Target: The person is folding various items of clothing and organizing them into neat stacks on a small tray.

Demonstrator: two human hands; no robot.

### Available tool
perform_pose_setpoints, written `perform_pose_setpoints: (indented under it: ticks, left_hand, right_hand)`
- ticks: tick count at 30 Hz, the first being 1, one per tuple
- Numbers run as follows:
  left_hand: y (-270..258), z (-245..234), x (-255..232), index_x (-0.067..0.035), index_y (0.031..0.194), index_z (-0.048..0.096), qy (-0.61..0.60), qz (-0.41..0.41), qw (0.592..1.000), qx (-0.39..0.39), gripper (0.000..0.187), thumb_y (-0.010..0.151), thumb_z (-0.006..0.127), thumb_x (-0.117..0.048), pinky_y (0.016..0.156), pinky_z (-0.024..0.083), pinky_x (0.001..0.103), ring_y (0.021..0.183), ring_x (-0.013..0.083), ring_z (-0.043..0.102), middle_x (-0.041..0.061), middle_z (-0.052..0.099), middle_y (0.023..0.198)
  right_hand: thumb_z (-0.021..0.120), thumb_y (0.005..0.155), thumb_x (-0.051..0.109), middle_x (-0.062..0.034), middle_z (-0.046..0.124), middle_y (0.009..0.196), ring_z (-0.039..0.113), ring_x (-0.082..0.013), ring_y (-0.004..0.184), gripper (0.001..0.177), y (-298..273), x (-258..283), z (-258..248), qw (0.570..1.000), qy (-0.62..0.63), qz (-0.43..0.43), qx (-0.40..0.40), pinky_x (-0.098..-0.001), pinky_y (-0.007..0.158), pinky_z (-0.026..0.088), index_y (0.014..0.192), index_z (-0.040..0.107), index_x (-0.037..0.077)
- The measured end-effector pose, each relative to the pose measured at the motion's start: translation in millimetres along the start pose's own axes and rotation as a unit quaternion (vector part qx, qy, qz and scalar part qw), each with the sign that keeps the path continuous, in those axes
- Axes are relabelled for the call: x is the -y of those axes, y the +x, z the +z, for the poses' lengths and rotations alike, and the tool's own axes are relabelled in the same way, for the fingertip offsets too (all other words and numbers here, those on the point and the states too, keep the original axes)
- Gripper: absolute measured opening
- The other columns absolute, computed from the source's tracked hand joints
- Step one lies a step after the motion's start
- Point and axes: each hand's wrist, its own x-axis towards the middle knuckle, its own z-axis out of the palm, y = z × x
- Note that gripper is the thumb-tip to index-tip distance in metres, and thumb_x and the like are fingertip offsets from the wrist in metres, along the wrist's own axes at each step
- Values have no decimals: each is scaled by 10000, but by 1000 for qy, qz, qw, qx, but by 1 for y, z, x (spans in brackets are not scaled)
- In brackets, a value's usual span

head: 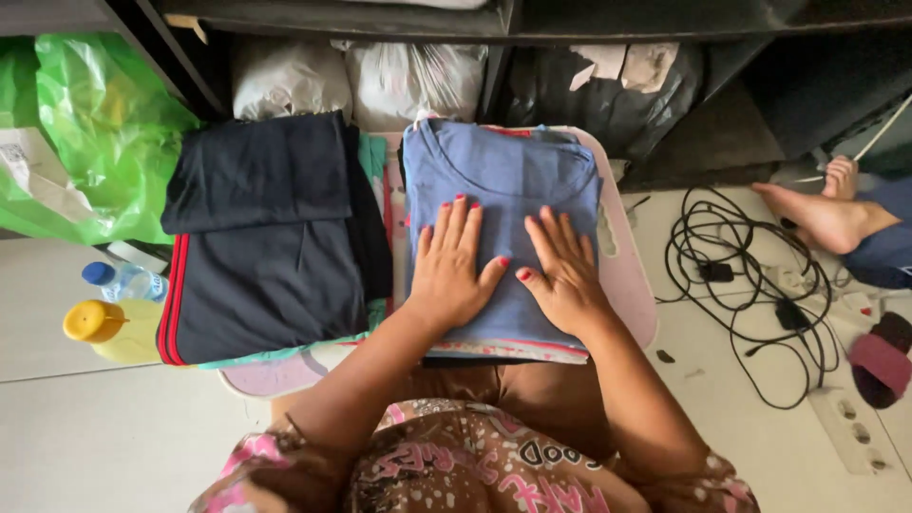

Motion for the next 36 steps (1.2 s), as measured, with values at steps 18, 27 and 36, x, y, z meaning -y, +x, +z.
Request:
perform_pose_setpoints:
  ticks: [18, 27, 36]
  left_hand:
    - [-109, -15, 38, -150, 1539, 455, 82, 82, 992, 53, 1009, 752, 661, -747, 1025, 476, 497, 1404, 336, 483, 165, 419, 1597]
    - [-51, -119, 145, -182, 1536, 490, 117, -108, 983, -90, 753, 942, 572, -637, 1151, 362, 606, 1520, 400, 314, 162, 371, 1640]
    - [-61, -108, 140, -238, 1557, 453, 97, -124, 988, 7, 737, 952, 510, -654, 1227, 217, 592, 1584, 340, 131, 109, 190, 1719]
  right_hand:
    - [297, 989, 669, -228, 173, 1694, 181, -473, 1528, 842, 14, -35, 14, 997, 7, -71, -35, -666, 1151, 214, 1654, 195, 165]
    - [563, 1037, 496, -261, 450, 1568, 429, -499, 1412, 654, 51, -48, -15, 976, -85, -32, -199, -651, 1066, 385, 1537, 515, 76]
    - [673, 923, 582, -128, 684, 1323, 627, -267, 1257, 621, 282, 104, 21, 992, 110, -39, 51, -408, 1063, 491, 1371, 644, 153]
